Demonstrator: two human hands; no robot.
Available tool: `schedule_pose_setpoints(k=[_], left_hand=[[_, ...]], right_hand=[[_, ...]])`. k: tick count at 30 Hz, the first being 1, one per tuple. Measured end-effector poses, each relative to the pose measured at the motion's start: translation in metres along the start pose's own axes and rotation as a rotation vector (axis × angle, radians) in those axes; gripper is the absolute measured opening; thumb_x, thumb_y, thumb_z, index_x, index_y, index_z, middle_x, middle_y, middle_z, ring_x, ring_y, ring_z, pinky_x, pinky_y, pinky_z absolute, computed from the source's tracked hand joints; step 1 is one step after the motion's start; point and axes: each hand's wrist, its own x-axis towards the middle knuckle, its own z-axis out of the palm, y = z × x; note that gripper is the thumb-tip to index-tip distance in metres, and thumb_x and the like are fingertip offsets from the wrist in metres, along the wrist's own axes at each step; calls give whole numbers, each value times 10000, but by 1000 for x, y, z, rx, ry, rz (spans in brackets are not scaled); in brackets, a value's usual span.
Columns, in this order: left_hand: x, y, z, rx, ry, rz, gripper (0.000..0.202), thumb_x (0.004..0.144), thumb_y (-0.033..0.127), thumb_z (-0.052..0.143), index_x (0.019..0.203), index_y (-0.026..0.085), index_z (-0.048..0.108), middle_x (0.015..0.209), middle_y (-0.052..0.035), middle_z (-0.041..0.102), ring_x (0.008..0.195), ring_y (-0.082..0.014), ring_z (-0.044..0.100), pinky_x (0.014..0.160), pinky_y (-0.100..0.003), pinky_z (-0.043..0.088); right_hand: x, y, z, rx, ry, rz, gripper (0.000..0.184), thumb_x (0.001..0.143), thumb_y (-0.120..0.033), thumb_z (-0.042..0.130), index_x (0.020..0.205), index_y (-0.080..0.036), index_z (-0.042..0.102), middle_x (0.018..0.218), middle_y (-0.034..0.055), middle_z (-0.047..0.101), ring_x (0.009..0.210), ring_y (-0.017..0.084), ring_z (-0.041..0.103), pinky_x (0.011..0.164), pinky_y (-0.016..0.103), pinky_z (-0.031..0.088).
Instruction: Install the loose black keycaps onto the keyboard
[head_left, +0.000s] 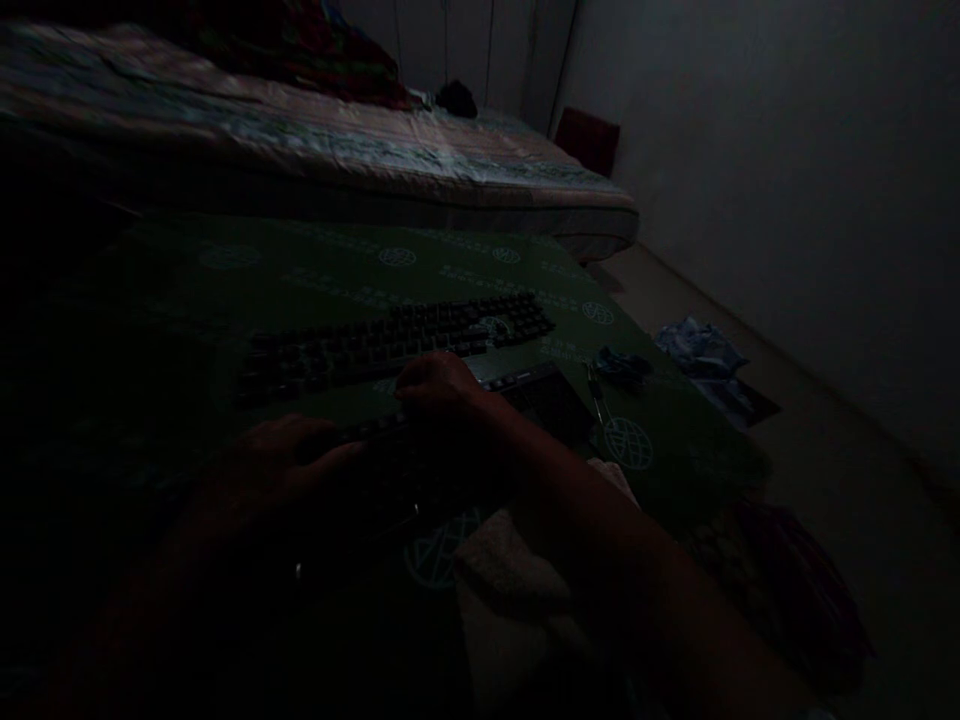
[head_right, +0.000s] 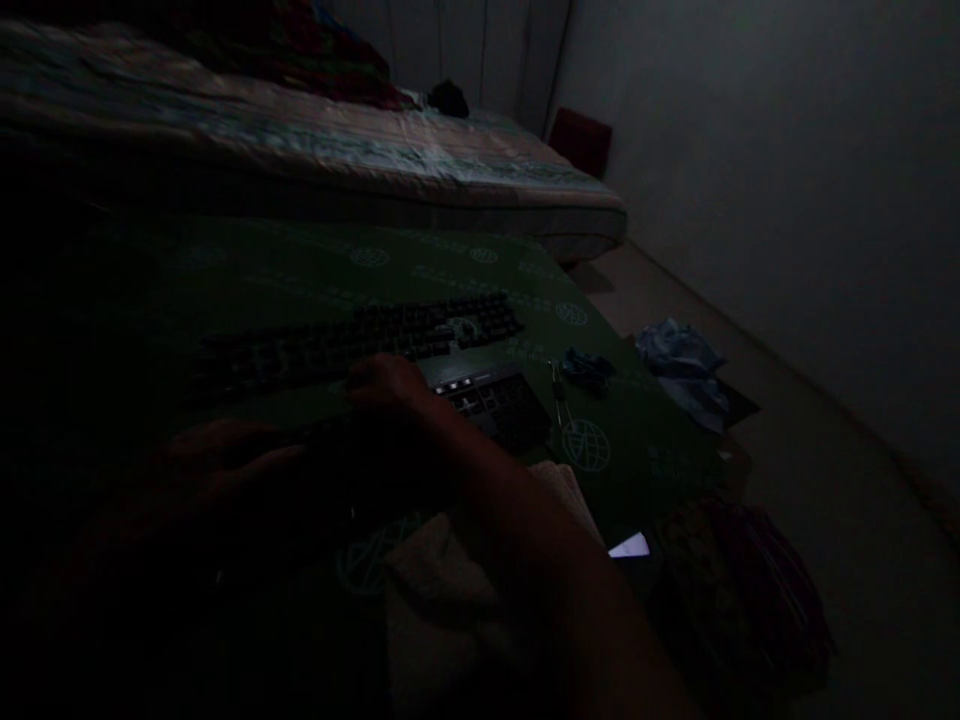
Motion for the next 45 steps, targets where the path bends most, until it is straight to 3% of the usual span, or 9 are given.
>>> schedule_pose_setpoints(k=[3, 8, 15, 35, 45], left_hand=[[2, -2, -1, -37, -71, -4, 512, 718, 557, 443, 1007, 174, 623, 1100, -65, 638, 969, -235, 597, 744, -272, 469], [0, -2, -1, -64, -66, 6, 488, 717, 560, 462, 994, 191, 621, 1054, -49, 650, 928, -237, 605, 722, -276, 467], [-5, 3, -5, -38, -80, 41, 489, 739, 554, 434, 996, 185, 627, 1071, -61, 634, 943, -235, 595, 730, -276, 457], [-6, -10, -1, 11, -69, 147, 499, 778, 546, 423, 1002, 148, 625, 1047, -95, 627, 983, -246, 573, 766, -288, 446], [-6, -25, 11, 34, 5, 198, 471, 763, 591, 448, 954, 205, 639, 999, -63, 656, 959, -243, 597, 795, -304, 450]], right_hand=[[6, -6, -2, -46, -38, 23, 197, 761, -217, 587, 889, -165, 727, 883, 26, 717, 802, 150, 641, 609, 197, 398], [9, -22, 7, -73, -60, 87, 188, 751, -257, 589, 874, -207, 722, 921, 14, 719, 817, 161, 649, 586, 198, 402], [-2, -40, 11, -185, -64, 104, 214, 780, -280, 536, 856, -193, 716, 945, 69, 716, 858, 205, 648, 625, 236, 434], [-6, -32, 19, -52, -22, 105, 224, 772, -331, 583, 849, -185, 735, 836, 21, 711, 746, 146, 631, 548, 203, 357], [-15, -36, 26, -35, -4, 99, 224, 777, -324, 579, 820, -169, 735, 776, 27, 706, 706, 137, 627, 522, 209, 329]])
